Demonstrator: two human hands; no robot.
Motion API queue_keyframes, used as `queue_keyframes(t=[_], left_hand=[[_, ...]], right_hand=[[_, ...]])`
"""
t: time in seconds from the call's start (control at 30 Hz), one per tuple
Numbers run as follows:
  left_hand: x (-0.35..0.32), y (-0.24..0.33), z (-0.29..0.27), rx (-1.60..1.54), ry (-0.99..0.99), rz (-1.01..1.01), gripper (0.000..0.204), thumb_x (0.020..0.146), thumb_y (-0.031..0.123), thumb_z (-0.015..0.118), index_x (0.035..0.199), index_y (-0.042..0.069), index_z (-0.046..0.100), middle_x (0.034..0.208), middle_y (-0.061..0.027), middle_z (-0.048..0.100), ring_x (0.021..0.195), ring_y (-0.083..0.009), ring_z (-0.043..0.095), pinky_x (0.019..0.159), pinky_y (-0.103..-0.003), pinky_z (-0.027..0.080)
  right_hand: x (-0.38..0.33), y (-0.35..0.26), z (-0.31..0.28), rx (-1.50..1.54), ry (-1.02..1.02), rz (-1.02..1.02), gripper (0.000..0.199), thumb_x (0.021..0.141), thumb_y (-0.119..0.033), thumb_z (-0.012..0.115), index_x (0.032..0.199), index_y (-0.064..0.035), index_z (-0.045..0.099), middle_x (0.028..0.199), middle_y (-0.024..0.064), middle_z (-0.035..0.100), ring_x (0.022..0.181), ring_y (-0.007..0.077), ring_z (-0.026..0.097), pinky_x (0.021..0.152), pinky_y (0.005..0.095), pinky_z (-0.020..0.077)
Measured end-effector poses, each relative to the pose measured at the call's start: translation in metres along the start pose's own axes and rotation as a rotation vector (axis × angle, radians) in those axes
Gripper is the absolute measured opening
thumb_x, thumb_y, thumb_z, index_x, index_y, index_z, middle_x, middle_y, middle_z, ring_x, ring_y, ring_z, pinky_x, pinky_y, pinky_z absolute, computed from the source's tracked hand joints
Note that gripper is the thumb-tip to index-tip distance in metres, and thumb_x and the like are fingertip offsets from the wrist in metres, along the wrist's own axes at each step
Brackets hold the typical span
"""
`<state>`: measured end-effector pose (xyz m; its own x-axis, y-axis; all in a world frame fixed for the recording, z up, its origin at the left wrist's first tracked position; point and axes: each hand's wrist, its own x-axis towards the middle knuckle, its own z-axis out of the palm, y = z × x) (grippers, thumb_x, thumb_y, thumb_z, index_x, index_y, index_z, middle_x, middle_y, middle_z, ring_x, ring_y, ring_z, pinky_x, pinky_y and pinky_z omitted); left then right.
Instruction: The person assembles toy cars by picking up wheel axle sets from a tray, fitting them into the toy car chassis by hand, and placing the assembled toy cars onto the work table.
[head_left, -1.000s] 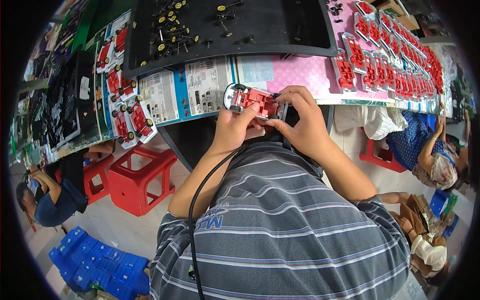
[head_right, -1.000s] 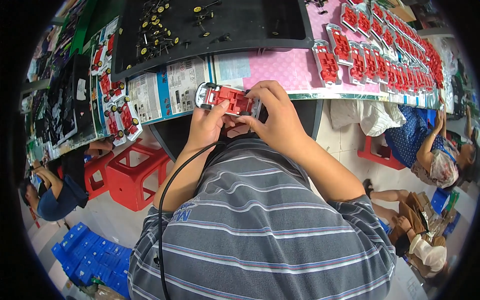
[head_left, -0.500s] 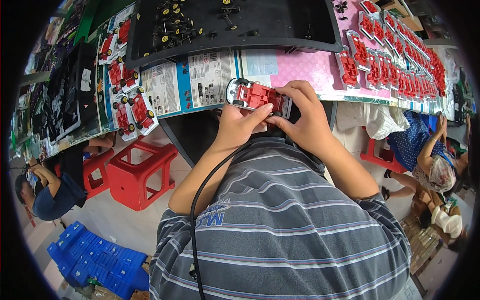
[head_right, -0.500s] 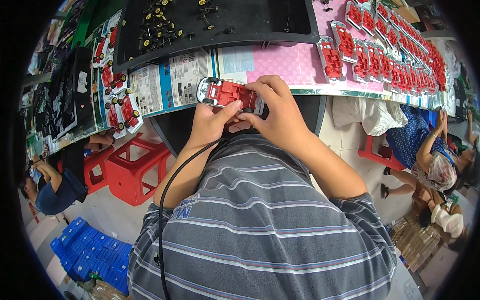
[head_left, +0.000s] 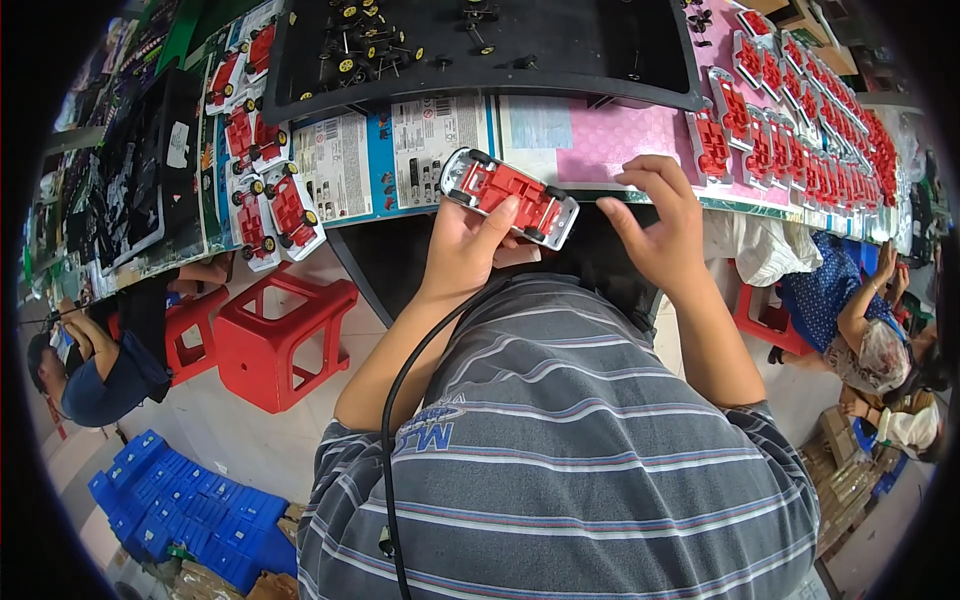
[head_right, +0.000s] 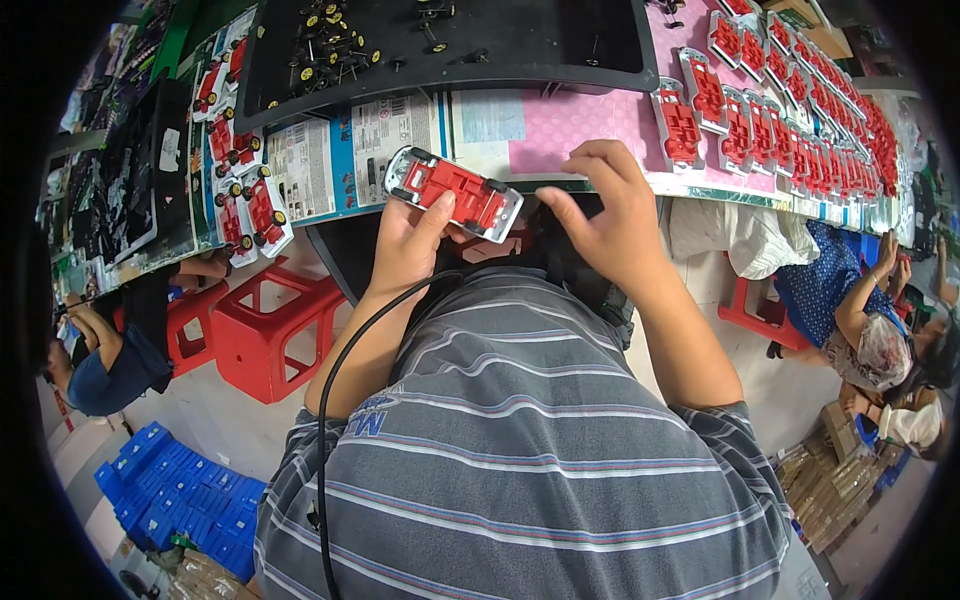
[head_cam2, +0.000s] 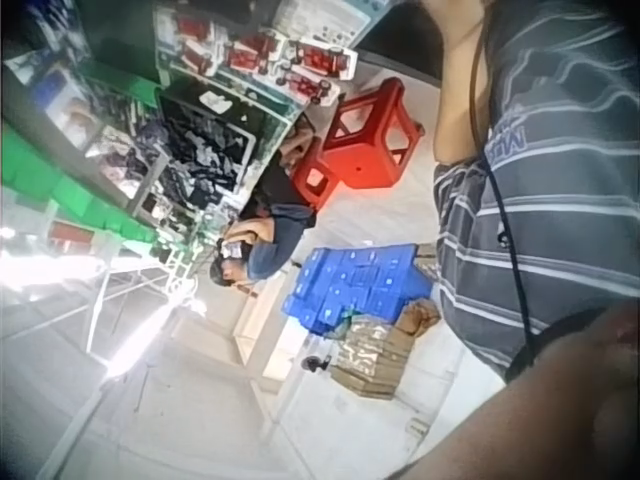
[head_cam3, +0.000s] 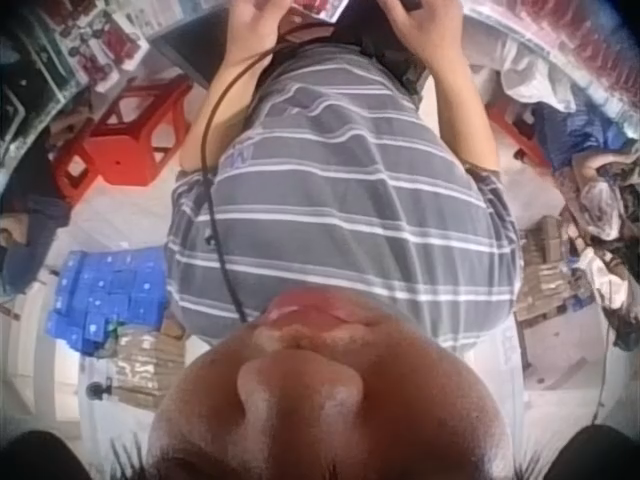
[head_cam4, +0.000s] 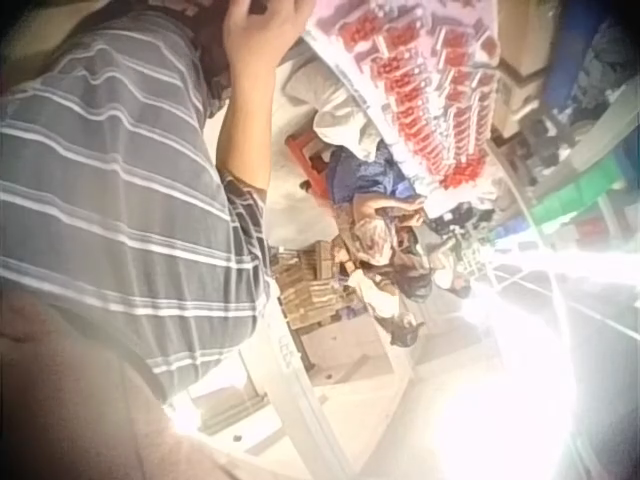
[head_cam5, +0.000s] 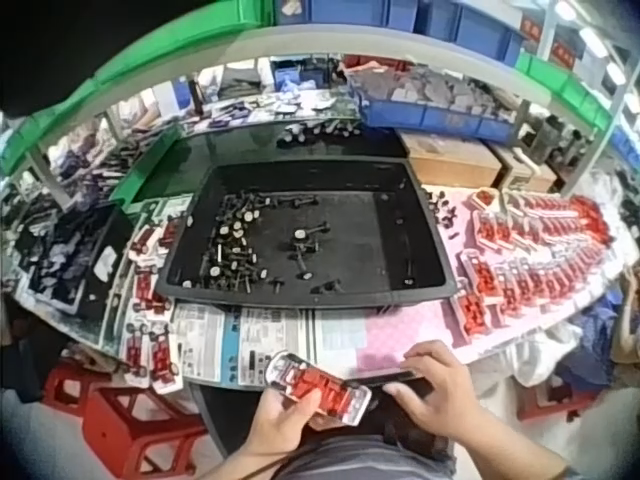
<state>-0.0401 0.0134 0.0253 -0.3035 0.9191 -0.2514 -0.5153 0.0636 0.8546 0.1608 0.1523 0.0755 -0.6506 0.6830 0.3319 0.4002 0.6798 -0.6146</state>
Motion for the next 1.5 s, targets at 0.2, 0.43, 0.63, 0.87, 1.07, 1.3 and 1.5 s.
queue_keyframes(t=[0.2,0.43,0.63,0.87,1.07,1.3,1.5], left_hand=[[-0.030,0.020,-0.027,-0.021,0.098,0.101,0.034,0.102,0.009,0.057,0.133,0.002,0.045,0.121,-0.0107,0.061,0.109,-0.0180,0.062,0.093,-0.035,0.052],[-0.062,0.111,-0.096,0.261,0.481,0.323,0.034,0.102,0.018,0.058,0.131,0.002,0.050,0.107,-0.0085,0.067,0.083,-0.0119,0.066,0.068,-0.026,0.055],[-0.072,0.188,-0.225,0.385,0.781,0.396,0.027,0.104,0.022,0.056,0.122,0.002,0.058,0.108,-0.0054,0.068,0.089,-0.0114,0.067,0.073,-0.027,0.055],[0.028,0.212,-0.310,0.441,0.776,0.202,0.037,0.101,0.031,0.061,0.127,0.003,0.060,0.088,0.0012,0.064,0.072,-0.0069,0.054,0.062,-0.026,0.042],[0.035,0.217,-0.430,1.061,0.520,0.109,0.052,0.103,0.038,0.051,0.132,-0.005,0.057,0.128,-0.0181,0.064,0.114,-0.0289,0.063,0.098,-0.040,0.049],[0.083,0.200,-0.402,1.144,0.778,0.092,0.047,0.105,0.029,0.049,0.132,-0.008,0.057,0.129,-0.0217,0.063,0.116,-0.0320,0.061,0.099,-0.040,0.049],[0.018,0.201,-0.297,1.878,0.955,0.766,0.044,0.101,0.030,0.059,0.125,-0.007,0.061,0.118,-0.0257,0.063,0.099,-0.0389,0.065,0.090,-0.043,0.053]], right_hand=[[0.009,0.027,0.025,-0.025,0.015,0.051,0.020,0.081,-0.010,0.078,0.092,0.0021,0.067,0.095,0.0159,0.065,0.088,0.0336,0.065,0.078,0.0381,0.0527],[0.000,0.031,0.030,-0.010,-0.001,0.104,0.017,0.084,-0.008,0.075,0.093,0.0037,0.067,0.098,0.0168,0.065,0.089,0.0311,0.066,0.079,0.0356,0.0539],[-0.003,0.030,-0.003,-0.112,0.084,0.081,0.014,0.087,-0.007,0.073,0.093,0.0034,0.065,0.096,0.0152,0.065,0.089,0.0299,0.065,0.081,0.0348,0.0514],[-0.014,0.071,-0.054,-0.588,0.196,0.296,0.035,0.084,-0.007,0.072,0.117,0.0004,0.064,0.118,0.0218,0.064,0.115,0.0400,0.059,0.100,0.0456,0.0467],[-0.019,0.075,-0.057,-0.357,0.143,0.344,0.025,0.073,-0.003,0.065,0.098,0.0003,0.067,0.113,0.0237,0.061,0.109,0.0420,0.058,0.093,0.0478,0.0498],[-0.038,0.086,-0.050,-0.515,0.240,0.313,0.011,0.078,-0.004,0.062,0.086,0.0018,0.065,0.102,0.0187,0.057,0.102,0.0353,0.056,0.089,0.0436,0.0483],[-0.027,0.064,-0.055,-0.152,0.296,0.371,0.013,0.080,-0.006,0.069,0.088,0.0033,0.066,0.101,0.0191,0.057,0.093,0.0363,0.059,0.083,0.0425,0.0503]])
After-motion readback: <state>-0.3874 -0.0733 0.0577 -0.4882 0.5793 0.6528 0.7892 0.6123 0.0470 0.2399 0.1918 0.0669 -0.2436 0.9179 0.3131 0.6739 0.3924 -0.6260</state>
